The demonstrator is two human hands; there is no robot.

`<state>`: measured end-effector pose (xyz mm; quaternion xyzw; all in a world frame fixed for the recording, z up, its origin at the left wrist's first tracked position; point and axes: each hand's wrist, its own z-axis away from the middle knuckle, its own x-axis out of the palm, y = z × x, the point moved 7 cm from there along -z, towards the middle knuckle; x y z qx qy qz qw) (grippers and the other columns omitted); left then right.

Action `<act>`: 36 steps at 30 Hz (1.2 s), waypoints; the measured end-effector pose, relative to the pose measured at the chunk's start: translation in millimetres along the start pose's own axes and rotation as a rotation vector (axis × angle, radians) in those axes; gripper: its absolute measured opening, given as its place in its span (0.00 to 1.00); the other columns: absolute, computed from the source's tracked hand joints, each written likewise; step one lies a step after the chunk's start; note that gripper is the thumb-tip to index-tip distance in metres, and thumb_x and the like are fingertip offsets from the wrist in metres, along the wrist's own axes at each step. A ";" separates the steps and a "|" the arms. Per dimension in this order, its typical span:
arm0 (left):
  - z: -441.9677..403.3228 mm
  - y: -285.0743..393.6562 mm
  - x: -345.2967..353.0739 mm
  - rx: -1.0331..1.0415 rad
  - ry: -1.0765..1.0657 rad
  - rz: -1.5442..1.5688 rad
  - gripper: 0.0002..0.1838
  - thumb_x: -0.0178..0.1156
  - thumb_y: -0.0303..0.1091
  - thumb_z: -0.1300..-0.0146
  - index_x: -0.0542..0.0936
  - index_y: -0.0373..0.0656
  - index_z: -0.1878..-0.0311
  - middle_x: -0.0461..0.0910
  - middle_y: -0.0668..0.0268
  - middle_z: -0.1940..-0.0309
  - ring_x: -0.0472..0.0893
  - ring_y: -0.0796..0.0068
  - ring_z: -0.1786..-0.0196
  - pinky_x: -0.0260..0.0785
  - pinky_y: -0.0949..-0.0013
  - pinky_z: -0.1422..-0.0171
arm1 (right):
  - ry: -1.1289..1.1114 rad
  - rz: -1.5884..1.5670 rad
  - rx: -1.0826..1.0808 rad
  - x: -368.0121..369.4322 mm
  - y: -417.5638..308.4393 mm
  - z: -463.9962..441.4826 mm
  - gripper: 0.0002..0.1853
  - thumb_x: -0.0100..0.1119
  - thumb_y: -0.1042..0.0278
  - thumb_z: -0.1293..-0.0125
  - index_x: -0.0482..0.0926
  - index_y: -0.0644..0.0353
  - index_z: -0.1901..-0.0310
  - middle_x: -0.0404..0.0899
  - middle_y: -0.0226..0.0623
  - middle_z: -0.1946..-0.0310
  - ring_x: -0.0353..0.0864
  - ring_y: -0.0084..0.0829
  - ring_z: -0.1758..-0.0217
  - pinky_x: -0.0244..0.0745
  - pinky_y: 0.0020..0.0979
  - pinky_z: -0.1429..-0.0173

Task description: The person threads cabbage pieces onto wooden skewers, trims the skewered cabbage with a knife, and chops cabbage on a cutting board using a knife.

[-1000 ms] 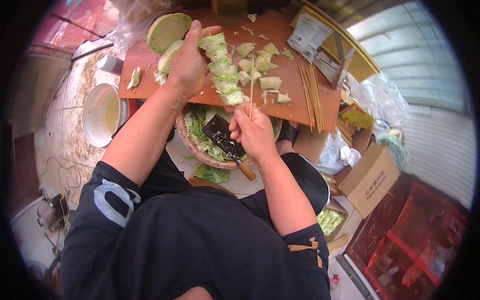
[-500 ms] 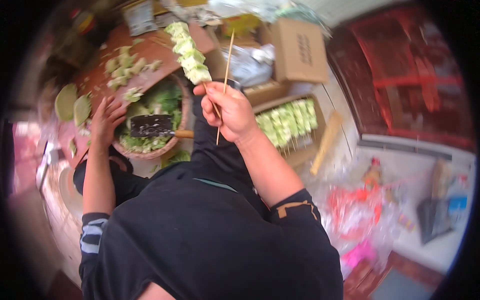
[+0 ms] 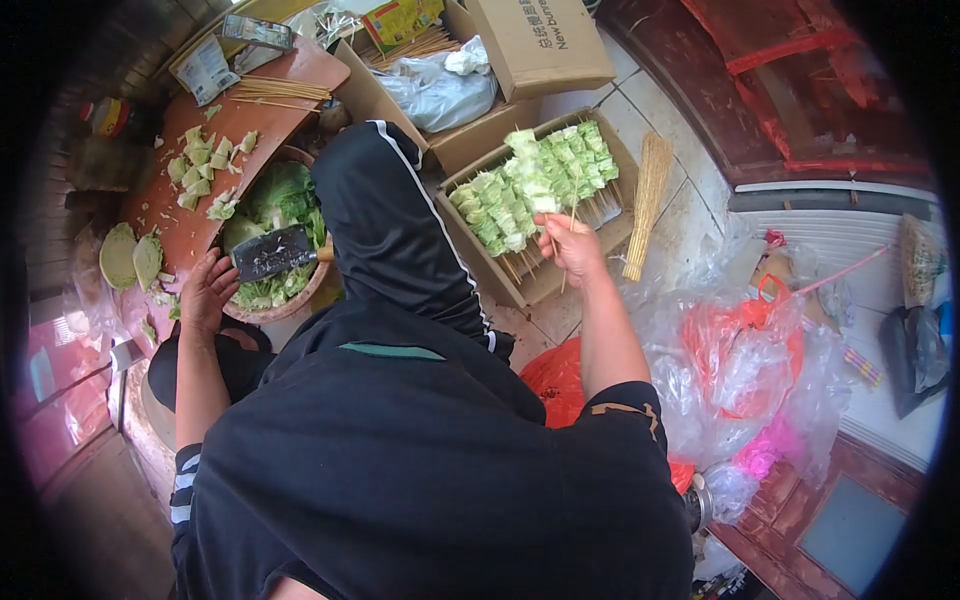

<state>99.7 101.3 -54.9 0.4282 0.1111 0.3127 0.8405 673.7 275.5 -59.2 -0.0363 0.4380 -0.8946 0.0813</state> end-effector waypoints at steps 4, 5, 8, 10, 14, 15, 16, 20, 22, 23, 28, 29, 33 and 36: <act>2.1 -10.0 1.5 -0.032 0.015 -0.053 0.23 0.57 0.41 0.34 0.71 0.43 0.39 0.78 0.64 0.54 0.81 0.70 0.58 0.76 0.67 0.56 | 0.025 0.112 0.068 -25.3 32.8 -10.2 0.12 0.52 0.63 0.30 0.79 0.58 0.51 0.76 0.24 0.76 0.70 0.13 0.80 0.52 0.14 0.83; 2.9 -11.1 2.0 -0.032 0.018 -0.058 0.23 0.57 0.41 0.34 0.71 0.43 0.39 0.78 0.64 0.54 0.81 0.70 0.58 0.76 0.67 0.56 | 0.015 0.153 0.085 -28.3 39.7 -14.4 0.12 0.52 0.63 0.30 0.79 0.58 0.51 0.76 0.23 0.76 0.69 0.12 0.80 0.53 0.14 0.82; 6.2 -14.2 4.3 -0.049 0.028 -0.070 0.23 0.58 0.40 0.35 0.71 0.43 0.39 0.78 0.64 0.54 0.81 0.70 0.59 0.75 0.66 0.55 | -0.012 0.244 0.096 -31.0 54.0 -29.3 0.12 0.50 0.64 0.29 0.79 0.58 0.51 0.76 0.23 0.76 0.69 0.13 0.79 0.55 0.15 0.80; 8.3 -17.0 5.2 -0.055 0.026 -0.082 0.23 0.58 0.40 0.35 0.71 0.43 0.39 0.78 0.64 0.54 0.81 0.70 0.58 0.75 0.66 0.54 | -0.044 0.282 0.116 -30.1 62.7 -37.2 0.12 0.50 0.65 0.29 0.79 0.59 0.51 0.76 0.23 0.75 0.69 0.13 0.79 0.57 0.16 0.79; 14.1 -21.0 7.8 -0.082 0.020 -0.111 0.23 0.58 0.41 0.35 0.70 0.43 0.39 0.78 0.63 0.52 0.81 0.69 0.57 0.74 0.65 0.53 | -0.086 0.422 0.201 -28.8 73.7 -45.5 0.11 0.49 0.68 0.29 0.78 0.62 0.51 0.76 0.26 0.75 0.71 0.16 0.77 0.65 0.18 0.73; 14.3 -22.5 7.0 -0.085 0.024 -0.113 0.23 0.58 0.41 0.35 0.70 0.43 0.39 0.78 0.63 0.52 0.81 0.69 0.57 0.74 0.65 0.53 | -0.090 0.421 0.205 -30.2 76.5 -50.2 0.11 0.49 0.68 0.29 0.78 0.62 0.51 0.76 0.26 0.75 0.71 0.16 0.77 0.65 0.18 0.73; 13.7 -24.6 6.6 -0.090 0.024 -0.122 0.23 0.58 0.41 0.35 0.71 0.44 0.39 0.78 0.63 0.52 0.81 0.69 0.57 0.74 0.65 0.53 | -0.107 0.415 0.207 -31.0 79.4 -55.7 0.11 0.49 0.69 0.29 0.78 0.63 0.51 0.76 0.27 0.75 0.72 0.17 0.76 0.67 0.18 0.72; 10.4 -26.6 6.5 -0.102 0.027 -0.158 0.23 0.59 0.41 0.35 0.71 0.44 0.39 0.78 0.63 0.52 0.81 0.70 0.57 0.74 0.65 0.53 | -0.148 0.422 0.193 -32.9 84.9 -66.9 0.11 0.49 0.71 0.29 0.77 0.66 0.51 0.77 0.29 0.74 0.73 0.18 0.74 0.70 0.19 0.70; 8.6 -23.0 6.2 -0.107 0.016 -0.160 0.23 0.59 0.41 0.35 0.71 0.44 0.39 0.78 0.63 0.52 0.81 0.70 0.57 0.74 0.64 0.53 | -0.154 0.415 0.190 -35.5 89.2 -69.0 0.12 0.49 0.69 0.29 0.77 0.65 0.50 0.77 0.29 0.73 0.74 0.19 0.74 0.70 0.20 0.70; 7.4 -20.0 6.6 -0.108 0.000 -0.161 0.23 0.59 0.41 0.36 0.71 0.44 0.39 0.78 0.63 0.52 0.81 0.70 0.57 0.73 0.64 0.53 | -0.157 0.409 0.183 -36.2 91.2 -69.8 0.13 0.49 0.67 0.29 0.77 0.63 0.50 0.78 0.29 0.73 0.74 0.19 0.73 0.70 0.21 0.69; 0.4 23.2 1.6 -0.019 -0.038 -0.234 0.22 0.56 0.38 0.34 0.70 0.41 0.39 0.79 0.64 0.55 0.81 0.75 0.60 0.74 0.72 0.57 | -0.030 0.793 0.102 -39.1 68.7 -56.9 0.15 0.49 0.62 0.30 0.80 0.62 0.52 0.80 0.37 0.72 0.79 0.30 0.71 0.74 0.31 0.62; 0.3 32.3 -1.2 -0.021 -0.031 -0.227 0.22 0.56 0.38 0.34 0.70 0.41 0.39 0.79 0.64 0.55 0.81 0.75 0.60 0.74 0.72 0.57 | -0.020 1.007 0.052 -43.6 64.7 -60.3 0.16 0.49 0.59 0.30 0.80 0.61 0.53 0.80 0.40 0.71 0.79 0.35 0.70 0.75 0.35 0.59; -3.6 73.7 -10.3 0.094 -0.008 -0.142 0.21 0.56 0.37 0.33 0.70 0.41 0.39 0.79 0.64 0.55 0.82 0.75 0.60 0.76 0.72 0.59 | 0.093 1.287 -0.335 -34.8 24.4 -50.2 0.16 0.49 0.60 0.30 0.80 0.61 0.53 0.80 0.33 0.71 0.78 0.22 0.71 0.73 0.29 0.66; -8.9 91.4 -17.0 0.168 -0.019 -0.044 0.21 0.56 0.36 0.34 0.70 0.39 0.40 0.78 0.62 0.56 0.81 0.75 0.61 0.76 0.72 0.60 | 0.093 0.894 -0.107 -19.1 -8.3 -45.9 0.15 0.48 0.61 0.29 0.80 0.59 0.51 0.79 0.33 0.71 0.77 0.22 0.74 0.73 0.26 0.68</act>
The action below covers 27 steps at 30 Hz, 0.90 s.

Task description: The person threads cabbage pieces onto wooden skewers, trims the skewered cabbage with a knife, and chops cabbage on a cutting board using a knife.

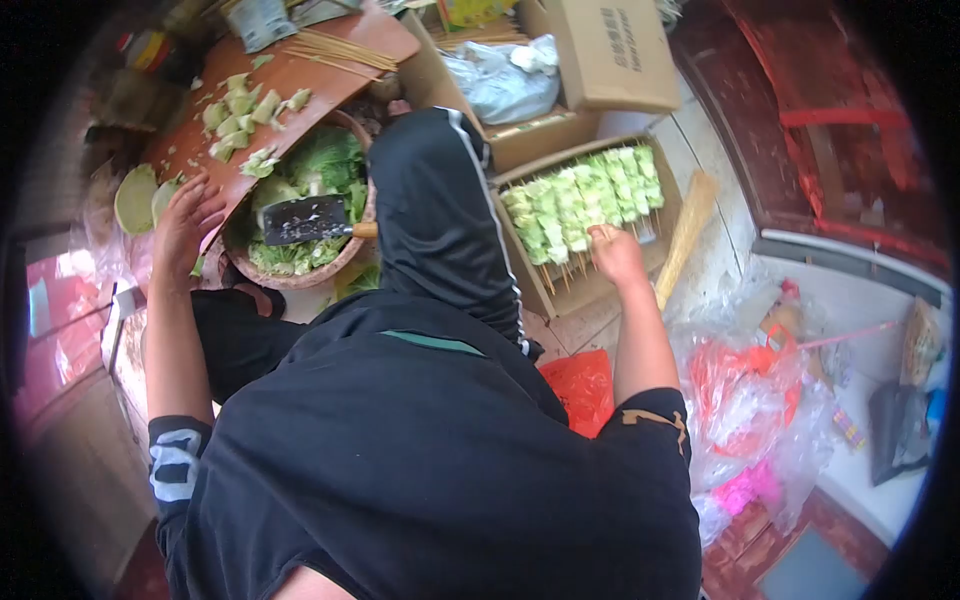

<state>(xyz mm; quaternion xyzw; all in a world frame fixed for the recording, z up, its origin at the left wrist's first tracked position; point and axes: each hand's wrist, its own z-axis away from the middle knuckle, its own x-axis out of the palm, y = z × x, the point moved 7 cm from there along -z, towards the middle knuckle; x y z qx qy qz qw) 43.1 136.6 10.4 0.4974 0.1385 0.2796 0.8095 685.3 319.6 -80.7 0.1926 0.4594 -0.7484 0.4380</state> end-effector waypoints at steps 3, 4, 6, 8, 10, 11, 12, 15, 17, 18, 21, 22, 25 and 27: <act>-8.2 6.6 -10.2 0.025 0.063 0.023 0.21 0.56 0.34 0.35 0.71 0.38 0.41 0.78 0.62 0.57 0.80 0.75 0.63 0.76 0.72 0.61 | 0.082 0.017 -0.093 -16.4 -77.0 -7.0 0.14 0.50 0.60 0.31 0.81 0.58 0.52 0.82 0.34 0.72 0.80 0.23 0.65 0.73 0.28 0.57; -14.7 5.4 -18.3 0.026 0.082 0.008 0.21 0.55 0.34 0.35 0.71 0.38 0.40 0.78 0.62 0.57 0.80 0.74 0.62 0.76 0.71 0.59 | 0.100 0.066 -0.140 -23.3 -125.4 0.7 0.14 0.51 0.60 0.31 0.81 0.57 0.52 0.82 0.34 0.72 0.80 0.23 0.65 0.72 0.28 0.57; -24.6 3.5 -32.5 0.031 0.138 -0.047 0.20 0.55 0.34 0.36 0.72 0.38 0.41 0.78 0.63 0.58 0.78 0.74 0.61 0.75 0.71 0.59 | 0.195 0.079 -0.311 -27.0 -195.4 -5.3 0.13 0.52 0.61 0.31 0.81 0.56 0.51 0.80 0.28 0.72 0.74 0.17 0.69 0.69 0.23 0.61; -35.8 1.4 -43.0 0.029 0.217 -0.168 0.19 0.57 0.35 0.38 0.75 0.39 0.44 0.78 0.64 0.61 0.77 0.75 0.63 0.73 0.72 0.61 | 0.173 -0.082 -0.436 -22.8 -263.7 -13.3 0.13 0.55 0.67 0.32 0.79 0.64 0.51 0.80 0.26 0.67 0.75 0.16 0.64 0.71 0.22 0.56; -49.8 -5.5 -53.5 0.003 0.270 -0.307 0.19 0.59 0.36 0.39 0.77 0.41 0.46 0.79 0.65 0.61 0.76 0.76 0.64 0.72 0.73 0.63 | 0.184 -0.134 -0.611 -12.7 -348.7 0.7 0.14 0.54 0.66 0.32 0.78 0.65 0.50 0.80 0.27 0.65 0.74 0.15 0.64 0.70 0.21 0.58; -55.3 -7.9 -55.9 -0.014 0.276 -0.364 0.18 0.60 0.37 0.40 0.78 0.42 0.47 0.79 0.65 0.61 0.76 0.76 0.64 0.71 0.73 0.64 | 0.138 -0.196 -0.701 -1.3 -384.9 4.3 0.16 0.54 0.66 0.33 0.77 0.66 0.48 0.80 0.29 0.62 0.74 0.16 0.63 0.70 0.21 0.57; -57.9 -7.3 -56.5 -0.021 0.297 -0.361 0.18 0.60 0.37 0.40 0.78 0.42 0.47 0.79 0.65 0.61 0.76 0.76 0.64 0.71 0.73 0.64 | 0.068 -0.187 -0.672 12.0 -416.3 10.6 0.18 0.54 0.63 0.33 0.77 0.67 0.47 0.79 0.31 0.61 0.74 0.18 0.60 0.70 0.23 0.53; -70.0 -11.5 -47.9 -0.082 0.256 -0.458 0.19 0.60 0.38 0.39 0.77 0.41 0.46 0.80 0.65 0.59 0.76 0.75 0.65 0.71 0.72 0.65 | -0.030 -0.247 -0.969 64.8 -496.6 24.7 0.22 0.54 0.57 0.33 0.76 0.66 0.46 0.81 0.36 0.57 0.77 0.22 0.57 0.72 0.25 0.51; -78.8 -16.8 -50.0 -0.125 0.301 -0.416 0.19 0.59 0.39 0.38 0.77 0.40 0.46 0.80 0.64 0.58 0.76 0.75 0.65 0.71 0.72 0.67 | -0.189 -0.269 -0.933 108.3 -523.2 20.2 0.22 0.54 0.57 0.33 0.77 0.67 0.47 0.82 0.36 0.61 0.79 0.22 0.59 0.73 0.25 0.53; -87.7 -19.5 -54.5 -0.105 0.318 -0.393 0.19 0.58 0.40 0.36 0.77 0.40 0.46 0.80 0.63 0.57 0.77 0.74 0.64 0.71 0.70 0.67 | -0.255 -0.312 -0.937 127.6 -534.7 22.5 0.21 0.54 0.58 0.33 0.78 0.67 0.48 0.82 0.34 0.63 0.79 0.22 0.61 0.73 0.25 0.54; -113.8 -23.8 -71.0 -0.022 0.435 -0.381 0.20 0.57 0.39 0.36 0.76 0.39 0.44 0.80 0.63 0.57 0.78 0.72 0.61 0.72 0.68 0.63 | -0.400 -0.352 -0.876 175.8 -550.6 11.5 0.18 0.54 0.61 0.35 0.79 0.66 0.50 0.82 0.31 0.68 0.78 0.20 0.64 0.72 0.24 0.58; -121.0 -26.0 -73.4 -0.027 0.440 -0.383 0.20 0.57 0.39 0.36 0.76 0.39 0.44 0.80 0.63 0.57 0.78 0.72 0.61 0.72 0.68 0.63 | -0.466 -0.347 -0.812 189.7 -550.3 3.9 0.17 0.53 0.63 0.35 0.80 0.65 0.51 0.81 0.30 0.70 0.78 0.19 0.66 0.72 0.23 0.60; -135.0 -20.8 -66.2 -0.041 0.380 -0.496 0.21 0.55 0.38 0.35 0.75 0.41 0.41 0.80 0.61 0.56 0.79 0.69 0.58 0.73 0.66 0.57 | -0.499 -0.328 -0.706 208.4 -546.0 -14.7 0.16 0.53 0.65 0.37 0.80 0.63 0.52 0.80 0.30 0.71 0.77 0.18 0.68 0.72 0.23 0.62; -132.8 -13.6 -53.6 -0.132 0.285 -0.629 0.22 0.54 0.37 0.36 0.75 0.44 0.39 0.81 0.59 0.55 0.80 0.67 0.56 0.72 0.66 0.51 | -0.489 -0.331 -0.705 204.3 -550.2 -13.9 0.16 0.52 0.64 0.37 0.81 0.64 0.53 0.81 0.30 0.71 0.76 0.18 0.69 0.72 0.22 0.63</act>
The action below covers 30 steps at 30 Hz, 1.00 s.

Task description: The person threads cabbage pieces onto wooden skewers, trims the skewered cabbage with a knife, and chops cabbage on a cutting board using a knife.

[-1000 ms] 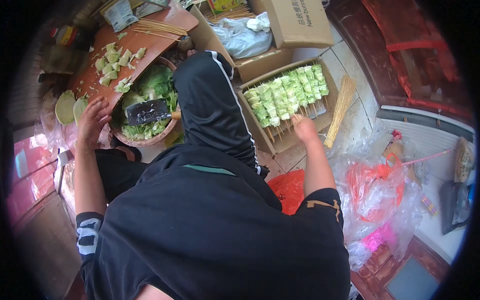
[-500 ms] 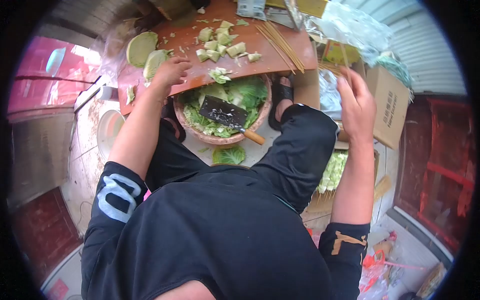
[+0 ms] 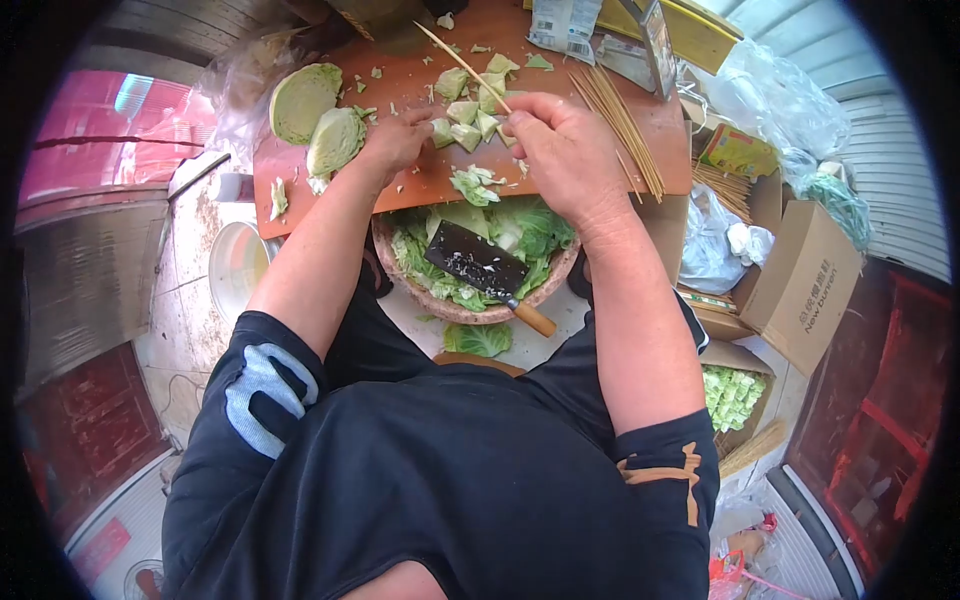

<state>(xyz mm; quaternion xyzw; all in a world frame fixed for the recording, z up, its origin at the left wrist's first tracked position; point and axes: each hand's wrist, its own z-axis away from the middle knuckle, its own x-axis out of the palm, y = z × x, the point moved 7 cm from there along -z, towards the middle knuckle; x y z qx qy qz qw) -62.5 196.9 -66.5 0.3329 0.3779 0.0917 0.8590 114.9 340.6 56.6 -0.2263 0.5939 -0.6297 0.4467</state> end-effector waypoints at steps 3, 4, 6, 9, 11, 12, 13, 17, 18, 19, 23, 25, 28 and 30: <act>-11.1 4.3 5.2 0.144 -0.085 -0.183 0.23 0.54 0.36 0.38 0.75 0.47 0.39 0.81 0.57 0.55 0.80 0.65 0.54 0.71 0.65 0.48 | -0.008 -0.146 0.028 -2.0 -4.9 -6.6 0.16 0.53 0.64 0.37 0.81 0.64 0.55 0.81 0.30 0.71 0.76 0.18 0.70 0.72 0.22 0.63; -13.7 2.7 4.7 0.142 -0.086 -0.184 0.23 0.54 0.36 0.38 0.75 0.47 0.39 0.81 0.57 0.55 0.80 0.65 0.54 0.71 0.65 0.48 | -0.015 -0.131 0.023 -1.8 -5.2 -8.4 0.15 0.52 0.64 0.37 0.81 0.64 0.55 0.82 0.30 0.71 0.77 0.18 0.70 0.73 0.22 0.62; -16.7 6.6 4.3 0.192 -0.070 -0.390 0.22 0.55 0.37 0.40 0.76 0.46 0.42 0.82 0.58 0.56 0.81 0.64 0.53 0.71 0.65 0.48 | -0.019 -0.117 0.019 -2.1 -7.2 -11.9 0.15 0.52 0.63 0.37 0.82 0.65 0.56 0.82 0.31 0.70 0.77 0.18 0.70 0.73 0.22 0.62; -15.2 6.4 1.6 0.093 -0.084 -0.337 0.19 0.58 0.40 0.43 0.80 0.42 0.49 0.83 0.58 0.61 0.82 0.64 0.56 0.71 0.65 0.49 | -0.057 -0.085 -0.001 2.8 -11.5 -14.8 0.16 0.52 0.63 0.37 0.82 0.64 0.56 0.82 0.30 0.71 0.77 0.18 0.70 0.73 0.23 0.63; -7.4 11.8 -0.9 0.053 -0.085 -0.319 0.18 0.60 0.41 0.46 0.80 0.41 0.55 0.83 0.58 0.64 0.83 0.65 0.60 0.72 0.65 0.52 | -0.075 -0.112 -0.007 6.7 -12.3 -16.0 0.16 0.52 0.62 0.37 0.82 0.64 0.56 0.81 0.30 0.72 0.78 0.18 0.70 0.73 0.23 0.63; -5.0 12.1 -1.9 0.016 -0.081 -0.301 0.17 0.62 0.42 0.48 0.80 0.40 0.61 0.83 0.59 0.68 0.83 0.66 0.63 0.73 0.65 0.54 | -0.076 -0.112 -0.006 7.7 -11.0 -16.4 0.16 0.52 0.62 0.37 0.82 0.64 0.56 0.81 0.30 0.72 0.78 0.18 0.70 0.73 0.23 0.63; -8.1 6.5 2.4 0.015 -0.082 -0.302 0.17 0.62 0.42 0.48 0.80 0.40 0.61 0.83 0.59 0.68 0.83 0.66 0.63 0.73 0.65 0.54 | -0.085 -0.089 -0.009 9.1 -9.3 -16.8 0.16 0.53 0.62 0.37 0.82 0.63 0.56 0.81 0.30 0.72 0.78 0.18 0.70 0.73 0.23 0.63; -10.1 -5.2 -0.4 -0.019 0.036 -0.089 0.13 0.65 0.38 0.51 0.77 0.39 0.67 0.81 0.61 0.73 0.81 0.72 0.69 0.74 0.69 0.64 | -0.101 -0.068 -0.008 14.8 -6.4 -16.2 0.16 0.53 0.62 0.37 0.82 0.63 0.56 0.81 0.29 0.73 0.78 0.18 0.71 0.73 0.23 0.63; -7.6 -10.0 2.3 -0.112 -0.029 0.079 0.12 0.65 0.36 0.51 0.77 0.39 0.68 0.80 0.63 0.73 0.80 0.74 0.70 0.73 0.71 0.67 | -0.102 -0.068 -0.006 16.1 -6.0 -15.7 0.16 0.53 0.62 0.37 0.82 0.63 0.56 0.81 0.29 0.73 0.78 0.18 0.71 0.73 0.23 0.63; -7.6 -11.8 -0.3 -0.115 -0.030 0.080 0.12 0.65 0.36 0.51 0.77 0.39 0.68 0.80 0.63 0.73 0.80 0.74 0.70 0.73 0.71 0.67 | -0.105 -0.080 -0.004 17.4 -5.7 -15.2 0.15 0.53 0.63 0.37 0.82 0.63 0.56 0.81 0.29 0.73 0.77 0.18 0.71 0.73 0.23 0.64; -13.4 -17.0 -18.7 -0.094 -0.040 0.586 0.09 0.63 0.31 0.47 0.77 0.39 0.64 0.80 0.65 0.72 0.79 0.76 0.71 0.74 0.71 0.66 | -0.166 -0.068 0.056 25.8 0.5 -12.8 0.13 0.53 0.66 0.37 0.81 0.64 0.57 0.80 0.29 0.75 0.76 0.17 0.75 0.72 0.22 0.69; -5.6 -3.9 -32.5 -0.056 -0.012 0.903 0.10 0.62 0.28 0.42 0.77 0.38 0.58 0.81 0.64 0.67 0.81 0.73 0.66 0.77 0.69 0.60 | -0.205 -0.063 0.113 33.5 -2.3 -8.8 0.13 0.52 0.66 0.37 0.80 0.64 0.57 0.79 0.29 0.75 0.75 0.17 0.77 0.71 0.22 0.71; 14.8 26.9 -44.2 0.120 -0.098 1.216 0.10 0.62 0.29 0.40 0.77 0.37 0.56 0.81 0.63 0.62 0.81 0.70 0.59 0.78 0.67 0.53 | -0.255 -0.048 0.188 44.8 -6.4 -2.9 0.13 0.52 0.67 0.37 0.79 0.64 0.56 0.77 0.29 0.78 0.74 0.17 0.81 0.70 0.22 0.75; 18.9 31.8 -48.5 0.147 -0.103 1.288 0.11 0.61 0.29 0.37 0.76 0.37 0.54 0.80 0.62 0.58 0.81 0.68 0.54 0.78 0.65 0.47 | -0.274 -0.005 0.204 48.5 -7.4 -2.2 0.13 0.52 0.67 0.37 0.79 0.64 0.56 0.77 0.29 0.80 0.73 0.17 0.82 0.69 0.23 0.77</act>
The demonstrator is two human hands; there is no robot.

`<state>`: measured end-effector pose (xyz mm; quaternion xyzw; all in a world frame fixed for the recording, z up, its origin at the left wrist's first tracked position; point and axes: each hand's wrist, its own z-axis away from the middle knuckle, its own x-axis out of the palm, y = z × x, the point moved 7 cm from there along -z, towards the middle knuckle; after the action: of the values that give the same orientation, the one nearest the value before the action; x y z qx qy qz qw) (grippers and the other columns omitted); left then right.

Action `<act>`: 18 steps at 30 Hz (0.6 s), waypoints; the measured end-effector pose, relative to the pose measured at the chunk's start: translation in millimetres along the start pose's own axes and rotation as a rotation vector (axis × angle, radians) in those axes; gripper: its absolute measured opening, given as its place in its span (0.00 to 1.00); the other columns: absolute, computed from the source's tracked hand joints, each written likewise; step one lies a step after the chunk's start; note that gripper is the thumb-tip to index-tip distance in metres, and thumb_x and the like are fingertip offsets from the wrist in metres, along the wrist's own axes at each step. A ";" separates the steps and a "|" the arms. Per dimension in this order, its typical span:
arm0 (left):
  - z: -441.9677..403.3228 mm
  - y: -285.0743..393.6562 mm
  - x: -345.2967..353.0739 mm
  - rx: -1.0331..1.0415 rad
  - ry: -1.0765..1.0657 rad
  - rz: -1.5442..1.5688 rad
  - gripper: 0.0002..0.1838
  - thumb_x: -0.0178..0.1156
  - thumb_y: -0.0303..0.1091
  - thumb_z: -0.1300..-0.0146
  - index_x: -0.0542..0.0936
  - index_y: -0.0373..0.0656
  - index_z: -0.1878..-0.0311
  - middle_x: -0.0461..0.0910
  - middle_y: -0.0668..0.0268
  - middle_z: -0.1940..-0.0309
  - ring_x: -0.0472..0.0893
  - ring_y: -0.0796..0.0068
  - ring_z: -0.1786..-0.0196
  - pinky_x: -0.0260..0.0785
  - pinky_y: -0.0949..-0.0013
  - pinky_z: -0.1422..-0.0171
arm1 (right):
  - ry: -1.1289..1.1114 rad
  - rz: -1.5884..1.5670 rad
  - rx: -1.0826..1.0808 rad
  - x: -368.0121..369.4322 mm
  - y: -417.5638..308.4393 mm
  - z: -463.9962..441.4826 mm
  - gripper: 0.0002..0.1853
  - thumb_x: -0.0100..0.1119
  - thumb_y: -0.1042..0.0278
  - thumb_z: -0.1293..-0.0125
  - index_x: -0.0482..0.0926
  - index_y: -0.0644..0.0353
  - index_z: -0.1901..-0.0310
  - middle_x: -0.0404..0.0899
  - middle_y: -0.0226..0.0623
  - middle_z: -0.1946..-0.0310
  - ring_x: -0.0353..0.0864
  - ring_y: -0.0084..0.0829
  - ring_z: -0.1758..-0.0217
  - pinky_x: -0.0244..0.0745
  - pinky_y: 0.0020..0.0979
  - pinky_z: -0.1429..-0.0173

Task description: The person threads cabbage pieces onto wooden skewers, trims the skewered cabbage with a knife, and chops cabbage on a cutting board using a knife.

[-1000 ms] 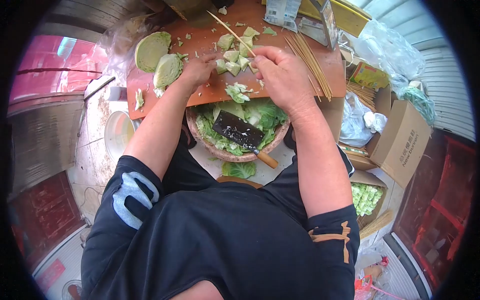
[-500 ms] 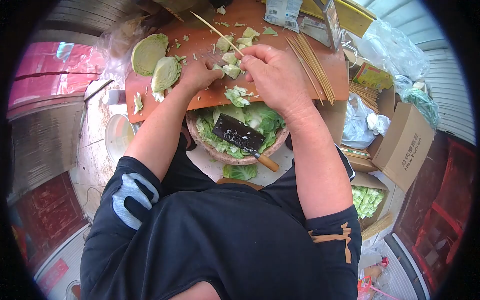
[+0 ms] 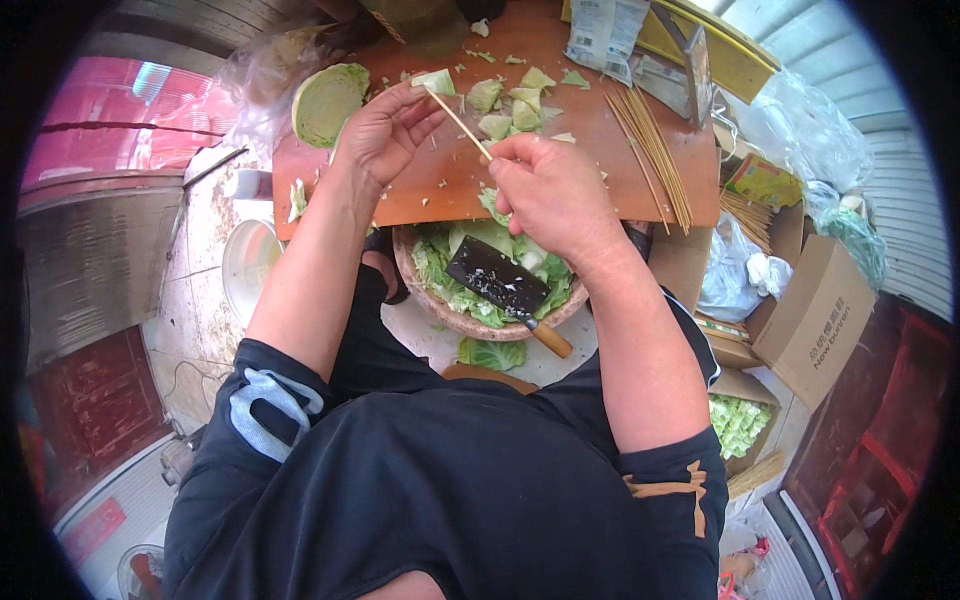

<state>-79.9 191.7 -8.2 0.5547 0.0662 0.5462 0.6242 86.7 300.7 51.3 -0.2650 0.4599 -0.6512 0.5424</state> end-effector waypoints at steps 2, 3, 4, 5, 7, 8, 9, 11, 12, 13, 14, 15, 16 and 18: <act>1.8 4.4 -1.2 0.026 0.024 0.118 0.12 0.60 0.27 0.37 0.75 0.35 0.52 0.79 0.60 0.55 0.80 0.67 0.52 0.78 0.65 0.45 | -0.009 -0.026 -0.035 2.9 -1.4 -2.2 0.12 0.53 0.66 0.36 0.79 0.63 0.56 0.75 0.26 0.81 0.71 0.16 0.83 0.67 0.21 0.78; 1.6 6.0 -2.7 0.031 0.027 0.119 0.12 0.60 0.27 0.37 0.75 0.35 0.52 0.79 0.60 0.55 0.80 0.67 0.52 0.78 0.65 0.45 | -0.011 -0.058 -0.040 4.7 -2.7 -1.8 0.12 0.53 0.65 0.36 0.79 0.63 0.56 0.75 0.25 0.82 0.70 0.15 0.83 0.65 0.21 0.79; 1.8 8.0 -3.6 0.047 0.018 0.134 0.12 0.59 0.27 0.36 0.74 0.35 0.51 0.78 0.60 0.54 0.80 0.67 0.51 0.78 0.65 0.44 | -0.013 -0.090 -0.044 6.5 -3.3 -1.1 0.12 0.54 0.64 0.36 0.79 0.62 0.56 0.74 0.25 0.82 0.68 0.14 0.83 0.64 0.20 0.79; 2.1 9.3 -4.4 0.063 0.009 0.150 0.13 0.59 0.26 0.36 0.74 0.34 0.50 0.78 0.59 0.53 0.80 0.66 0.50 0.78 0.65 0.44 | -0.017 -0.088 -0.044 8.0 -4.1 -0.5 0.12 0.54 0.64 0.36 0.79 0.62 0.56 0.74 0.25 0.82 0.68 0.14 0.83 0.64 0.20 0.79; 5.6 13.3 -3.5 0.077 0.025 0.161 0.13 0.59 0.26 0.36 0.74 0.34 0.49 0.78 0.59 0.53 0.80 0.66 0.49 0.78 0.65 0.44 | -0.010 -0.067 -0.048 9.0 -7.0 0.7 0.12 0.55 0.64 0.35 0.80 0.61 0.56 0.73 0.23 0.83 0.66 0.13 0.83 0.63 0.19 0.80; 7.3 15.8 -3.5 0.090 0.039 0.170 0.13 0.59 0.25 0.36 0.73 0.34 0.49 0.78 0.59 0.53 0.80 0.66 0.49 0.78 0.65 0.44 | -0.013 -0.066 -0.048 10.0 -7.6 1.4 0.12 0.55 0.64 0.35 0.80 0.61 0.56 0.73 0.23 0.83 0.66 0.13 0.83 0.63 0.19 0.80; 7.3 16.6 -4.3 0.092 0.042 0.171 0.13 0.59 0.25 0.36 0.73 0.34 0.49 0.78 0.59 0.53 0.80 0.66 0.49 0.78 0.65 0.44 | -0.014 -0.073 -0.042 10.7 -7.7 2.2 0.11 0.55 0.64 0.35 0.80 0.61 0.56 0.73 0.24 0.83 0.66 0.13 0.83 0.62 0.19 0.80; 6.8 19.9 -6.7 0.118 0.068 0.206 0.14 0.58 0.23 0.37 0.72 0.32 0.49 0.79 0.56 0.57 0.81 0.61 0.53 0.79 0.62 0.48 | -0.016 -0.080 -0.036 11.9 -7.9 2.9 0.11 0.54 0.64 0.35 0.80 0.60 0.56 0.73 0.24 0.83 0.66 0.13 0.83 0.62 0.19 0.81; 7.6 20.9 -5.9 0.118 0.070 0.206 0.14 0.58 0.23 0.37 0.72 0.32 0.49 0.79 0.56 0.57 0.81 0.61 0.53 0.79 0.62 0.48 | -0.012 -0.088 -0.036 12.0 -7.9 3.3 0.11 0.54 0.64 0.34 0.80 0.60 0.57 0.72 0.24 0.83 0.66 0.13 0.83 0.62 0.19 0.81; 8.8 22.9 -4.5 0.136 0.065 0.152 0.14 0.58 0.24 0.37 0.73 0.32 0.48 0.79 0.57 0.55 0.81 0.63 0.52 0.79 0.63 0.48 | -0.008 -0.096 -0.035 11.8 -7.7 3.6 0.11 0.54 0.64 0.34 0.80 0.60 0.57 0.72 0.24 0.83 0.66 0.12 0.83 0.61 0.19 0.81; 9.7 24.6 -2.7 0.153 0.060 0.097 0.15 0.59 0.25 0.36 0.73 0.33 0.47 0.79 0.57 0.54 0.81 0.64 0.51 0.78 0.65 0.47 | -0.008 -0.096 -0.034 11.8 -7.4 3.8 0.11 0.54 0.64 0.34 0.80 0.60 0.57 0.72 0.24 0.83 0.66 0.12 0.83 0.61 0.19 0.81; 10.0 24.7 -1.1 0.152 0.060 0.097 0.15 0.59 0.25 0.36 0.73 0.33 0.47 0.79 0.57 0.54 0.81 0.64 0.51 0.78 0.65 0.47 | -0.003 -0.098 -0.028 11.3 -6.6 3.9 0.11 0.54 0.65 0.34 0.80 0.60 0.57 0.72 0.24 0.83 0.66 0.13 0.84 0.61 0.19 0.81; 10.7 28.5 1.7 0.203 0.050 0.012 0.16 0.59 0.24 0.37 0.72 0.33 0.46 0.79 0.57 0.54 0.81 0.64 0.52 0.78 0.65 0.47 | 0.002 -0.100 -0.022 10.8 -5.8 4.0 0.10 0.54 0.65 0.34 0.79 0.61 0.57 0.72 0.24 0.83 0.66 0.13 0.84 0.61 0.19 0.81; 11.9 31.6 6.6 0.252 0.039 -0.072 0.17 0.59 0.23 0.37 0.72 0.32 0.45 0.79 0.57 0.54 0.82 0.64 0.53 0.78 0.66 0.48 | 0.002 -0.097 -0.027 10.7 -5.7 4.5 0.10 0.54 0.65 0.34 0.79 0.61 0.57 0.72 0.24 0.82 0.66 0.13 0.83 0.61 0.19 0.81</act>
<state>-88.3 182.6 23.9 0.6154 0.1665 0.5213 0.5673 84.9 289.0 56.6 -0.2938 0.4558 -0.6707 0.5061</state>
